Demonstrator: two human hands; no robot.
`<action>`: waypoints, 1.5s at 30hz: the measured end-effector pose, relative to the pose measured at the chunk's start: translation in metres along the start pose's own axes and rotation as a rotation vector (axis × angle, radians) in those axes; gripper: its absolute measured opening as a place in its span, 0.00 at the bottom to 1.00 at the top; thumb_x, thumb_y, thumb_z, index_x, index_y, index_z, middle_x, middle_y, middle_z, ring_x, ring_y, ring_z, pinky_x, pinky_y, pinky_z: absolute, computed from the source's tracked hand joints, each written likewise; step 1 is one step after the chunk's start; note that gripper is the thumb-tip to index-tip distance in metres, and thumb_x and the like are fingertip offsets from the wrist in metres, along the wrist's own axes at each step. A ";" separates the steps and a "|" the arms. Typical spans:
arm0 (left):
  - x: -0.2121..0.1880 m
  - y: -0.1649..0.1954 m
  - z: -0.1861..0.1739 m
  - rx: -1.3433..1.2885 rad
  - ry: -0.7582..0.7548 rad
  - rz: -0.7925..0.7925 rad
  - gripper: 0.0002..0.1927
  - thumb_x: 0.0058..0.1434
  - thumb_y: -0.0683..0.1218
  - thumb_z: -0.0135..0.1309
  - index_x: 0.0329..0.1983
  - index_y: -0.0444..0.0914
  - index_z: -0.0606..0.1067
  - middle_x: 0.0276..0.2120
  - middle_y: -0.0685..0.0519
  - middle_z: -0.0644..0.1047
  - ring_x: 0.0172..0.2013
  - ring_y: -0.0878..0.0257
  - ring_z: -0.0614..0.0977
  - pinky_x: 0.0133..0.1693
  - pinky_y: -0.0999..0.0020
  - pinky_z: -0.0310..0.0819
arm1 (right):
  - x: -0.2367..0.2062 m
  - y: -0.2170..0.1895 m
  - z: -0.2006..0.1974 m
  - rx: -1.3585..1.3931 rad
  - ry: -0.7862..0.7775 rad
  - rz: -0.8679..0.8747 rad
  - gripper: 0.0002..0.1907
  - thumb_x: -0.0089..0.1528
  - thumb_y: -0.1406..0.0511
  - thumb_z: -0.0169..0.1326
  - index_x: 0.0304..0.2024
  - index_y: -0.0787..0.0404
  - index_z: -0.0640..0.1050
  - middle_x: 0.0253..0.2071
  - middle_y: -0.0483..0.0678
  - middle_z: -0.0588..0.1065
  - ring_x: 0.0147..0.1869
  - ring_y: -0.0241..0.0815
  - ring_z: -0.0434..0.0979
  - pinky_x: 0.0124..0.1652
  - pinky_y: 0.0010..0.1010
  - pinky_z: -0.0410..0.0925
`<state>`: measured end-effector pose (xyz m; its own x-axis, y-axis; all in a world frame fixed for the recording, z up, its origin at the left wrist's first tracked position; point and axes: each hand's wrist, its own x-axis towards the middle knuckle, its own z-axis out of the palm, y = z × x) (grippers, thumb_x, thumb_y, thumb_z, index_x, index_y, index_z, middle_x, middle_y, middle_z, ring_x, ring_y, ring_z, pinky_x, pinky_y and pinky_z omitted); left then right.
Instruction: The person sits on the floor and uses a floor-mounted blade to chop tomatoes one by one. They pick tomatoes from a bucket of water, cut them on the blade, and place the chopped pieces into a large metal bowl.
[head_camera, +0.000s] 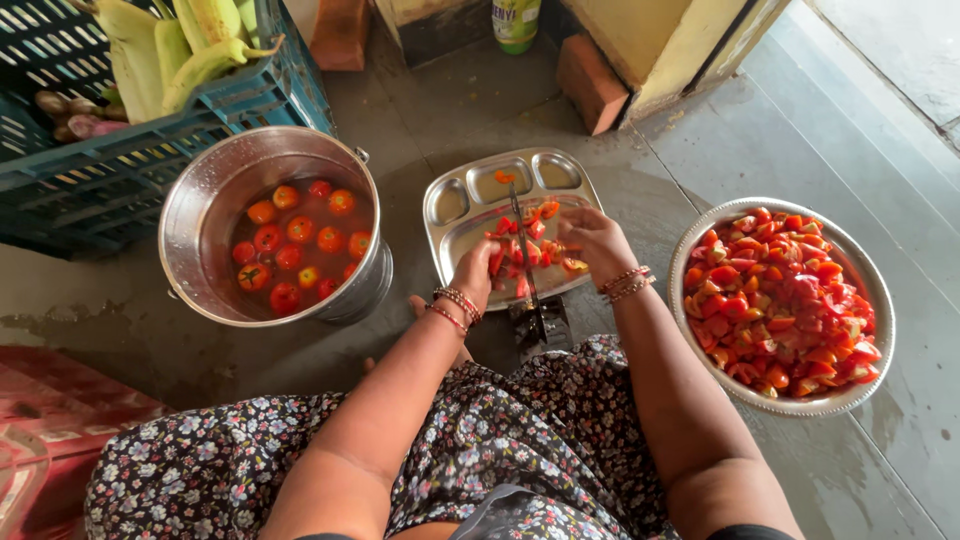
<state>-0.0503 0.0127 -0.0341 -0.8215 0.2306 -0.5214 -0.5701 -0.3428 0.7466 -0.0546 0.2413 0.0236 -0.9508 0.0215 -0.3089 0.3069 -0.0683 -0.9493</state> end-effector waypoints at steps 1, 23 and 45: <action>-0.002 0.000 -0.001 0.032 -0.024 0.034 0.17 0.67 0.55 0.48 0.41 0.38 0.77 0.31 0.52 0.78 0.28 0.64 0.78 0.29 0.68 0.70 | -0.005 -0.004 -0.001 0.036 -0.029 0.021 0.15 0.65 0.69 0.55 0.53 0.69 0.75 0.42 0.52 0.78 0.44 0.43 0.82 0.41 0.34 0.80; -0.002 0.002 0.033 0.049 0.001 0.295 0.10 0.63 0.43 0.62 0.45 0.36 0.77 0.31 0.55 0.81 0.28 0.67 0.80 0.27 0.71 0.75 | 0.004 0.020 0.021 0.238 -0.191 -0.008 0.08 0.63 0.68 0.58 0.43 0.60 0.75 0.37 0.42 0.76 0.35 0.31 0.75 0.34 0.24 0.71; -0.007 0.011 0.048 0.055 0.090 0.360 0.04 0.65 0.40 0.58 0.40 0.34 0.78 0.28 0.54 0.79 0.24 0.67 0.80 0.26 0.69 0.77 | -0.004 0.008 0.024 0.188 -0.181 -0.024 0.12 0.64 0.70 0.57 0.50 0.68 0.76 0.41 0.48 0.78 0.39 0.35 0.78 0.38 0.27 0.73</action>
<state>-0.0510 0.0509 -0.0030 -0.9669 0.0226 -0.2542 -0.2467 -0.3371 0.9086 -0.0491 0.2163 0.0183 -0.9550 -0.1521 -0.2546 0.2868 -0.2544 -0.9236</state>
